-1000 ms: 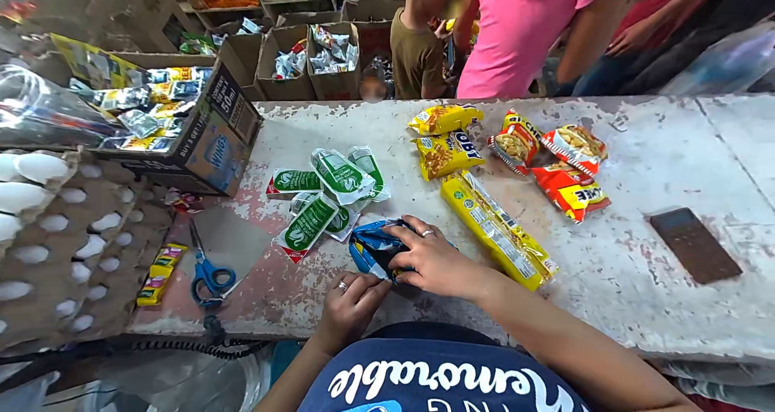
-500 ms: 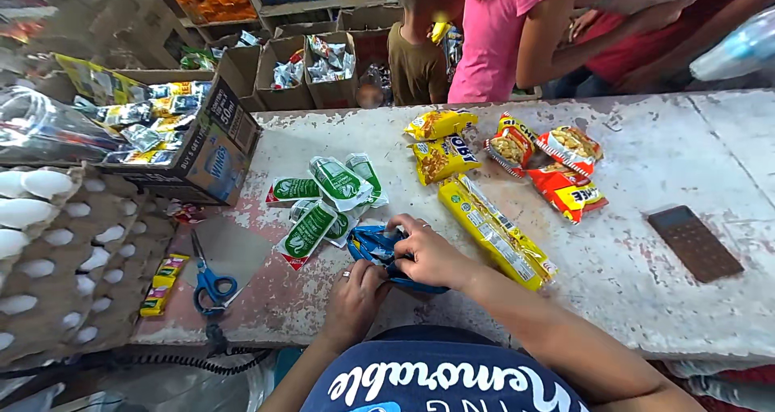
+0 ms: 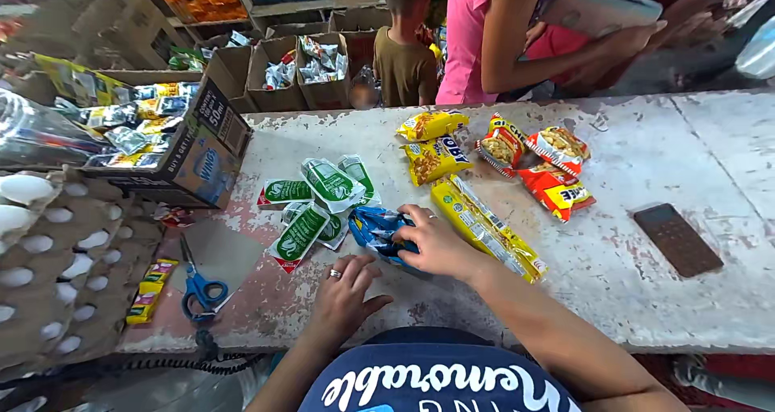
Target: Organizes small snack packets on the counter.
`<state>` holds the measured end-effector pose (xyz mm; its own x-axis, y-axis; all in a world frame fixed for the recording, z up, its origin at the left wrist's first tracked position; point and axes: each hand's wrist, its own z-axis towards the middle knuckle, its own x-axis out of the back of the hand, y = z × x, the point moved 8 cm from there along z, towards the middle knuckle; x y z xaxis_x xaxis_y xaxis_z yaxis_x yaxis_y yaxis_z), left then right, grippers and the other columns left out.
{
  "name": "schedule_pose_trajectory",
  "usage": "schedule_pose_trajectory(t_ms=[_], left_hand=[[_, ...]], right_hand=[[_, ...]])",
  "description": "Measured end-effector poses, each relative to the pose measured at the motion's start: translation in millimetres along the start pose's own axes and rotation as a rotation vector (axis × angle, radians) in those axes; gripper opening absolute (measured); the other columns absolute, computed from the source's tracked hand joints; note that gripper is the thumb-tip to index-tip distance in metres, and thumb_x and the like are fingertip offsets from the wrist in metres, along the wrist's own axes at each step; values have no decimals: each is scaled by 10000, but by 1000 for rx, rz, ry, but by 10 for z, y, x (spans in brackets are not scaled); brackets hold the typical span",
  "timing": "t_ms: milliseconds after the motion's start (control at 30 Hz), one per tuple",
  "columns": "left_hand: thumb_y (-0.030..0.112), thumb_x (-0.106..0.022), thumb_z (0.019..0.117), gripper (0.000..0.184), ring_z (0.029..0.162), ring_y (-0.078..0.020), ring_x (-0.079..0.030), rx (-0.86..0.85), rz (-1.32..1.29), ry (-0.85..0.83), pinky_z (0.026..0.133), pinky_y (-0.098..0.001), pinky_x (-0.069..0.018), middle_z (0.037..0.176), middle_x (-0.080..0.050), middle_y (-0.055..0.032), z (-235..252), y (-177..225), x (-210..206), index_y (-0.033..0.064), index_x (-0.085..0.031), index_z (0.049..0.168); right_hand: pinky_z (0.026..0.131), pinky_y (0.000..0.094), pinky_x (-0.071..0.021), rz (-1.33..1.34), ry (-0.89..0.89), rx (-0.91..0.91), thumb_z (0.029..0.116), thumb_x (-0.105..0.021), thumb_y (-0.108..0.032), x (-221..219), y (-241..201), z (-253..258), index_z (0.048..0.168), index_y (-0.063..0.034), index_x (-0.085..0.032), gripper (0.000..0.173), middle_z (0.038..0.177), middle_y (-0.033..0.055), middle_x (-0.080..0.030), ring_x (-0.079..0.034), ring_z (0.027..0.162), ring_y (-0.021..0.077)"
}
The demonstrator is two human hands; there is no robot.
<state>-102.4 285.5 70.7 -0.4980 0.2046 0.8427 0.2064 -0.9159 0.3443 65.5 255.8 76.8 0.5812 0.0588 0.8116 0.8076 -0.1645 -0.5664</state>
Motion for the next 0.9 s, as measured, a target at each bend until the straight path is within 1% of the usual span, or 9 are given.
schedule_pose_trajectory(t_ms=[67,133,200,267,400,533,667,800,900], left_hand=[[595,-658,910,590,1127,-398,-642,52,-48,89,922,-552,-529,1244,-665,-207,24,-108,45,59,-684,1156],[619,-569,959,618,1176,-403,-615,65,-41,107,974,-545,-501,1271,-658,-204,57,-182,31,73,-675,1229],[571,-486,1019,527,1205,-379,-602,45,-22,54,983,-561,-480,1258,-685,-134,86,-196,-32,136,-717,1206],[564,-467,1030,466,1223,-344,-583,16,13,23,976,-571,-444,1237,-697,-64,97,-166,-76,208,-738,1158],[561,-577,979,404,1205,-281,-594,-74,69,73,1012,-530,-407,1270,-686,-34,92,11,-77,241,-732,1171],[515,-642,959,420,1136,-219,-645,-109,55,91,999,-486,-441,1197,-718,-24,84,104,-146,156,-723,1160],[417,-686,954,251,1084,-179,-645,-137,54,156,991,-430,-433,1099,-723,7,32,127,-175,198,-704,1075],[311,-613,1009,178,1030,-179,-678,-73,63,195,957,-429,-456,1075,-753,8,-8,72,-117,188,-732,1058],[307,-555,1039,236,975,-201,-686,-4,62,187,937,-444,-474,1012,-751,-20,-28,-45,-21,149,-726,997]], right_hand=[[1127,640,-327,-19,-81,29,995,-630,-237,-47,-52,-98,1193,-179,-764,246,1629,175,-337,-246,1509,442],[1163,625,-292,63,-136,47,998,-563,-115,-55,-86,-186,1217,-218,-768,317,1669,148,-279,-199,1541,410],[1133,538,-391,213,-80,61,962,-514,23,24,-71,-224,1172,-148,-782,381,1596,141,-416,-413,1445,338],[1005,477,-519,223,-12,49,993,-570,-17,116,7,-203,1142,-79,-759,249,1455,156,-544,-612,1221,291],[989,509,-506,68,11,31,948,-697,-101,139,42,-173,1054,-78,-757,123,1344,148,-600,-591,1201,340],[994,545,-487,-170,46,24,909,-767,-200,103,-80,-135,1060,-111,-744,176,1449,161,-527,-515,1306,386],[989,601,-494,-318,154,148,956,-672,-122,-127,-262,-88,1039,-61,-738,123,1399,229,-573,-529,1322,440],[1026,513,-500,0,418,313,914,-689,-96,215,-434,-254,834,-57,-747,106,1284,142,-655,-586,1261,313],[884,320,-585,429,580,271,900,-734,-63,703,-351,-412,903,16,-712,82,1091,89,-701,-678,1010,143]])
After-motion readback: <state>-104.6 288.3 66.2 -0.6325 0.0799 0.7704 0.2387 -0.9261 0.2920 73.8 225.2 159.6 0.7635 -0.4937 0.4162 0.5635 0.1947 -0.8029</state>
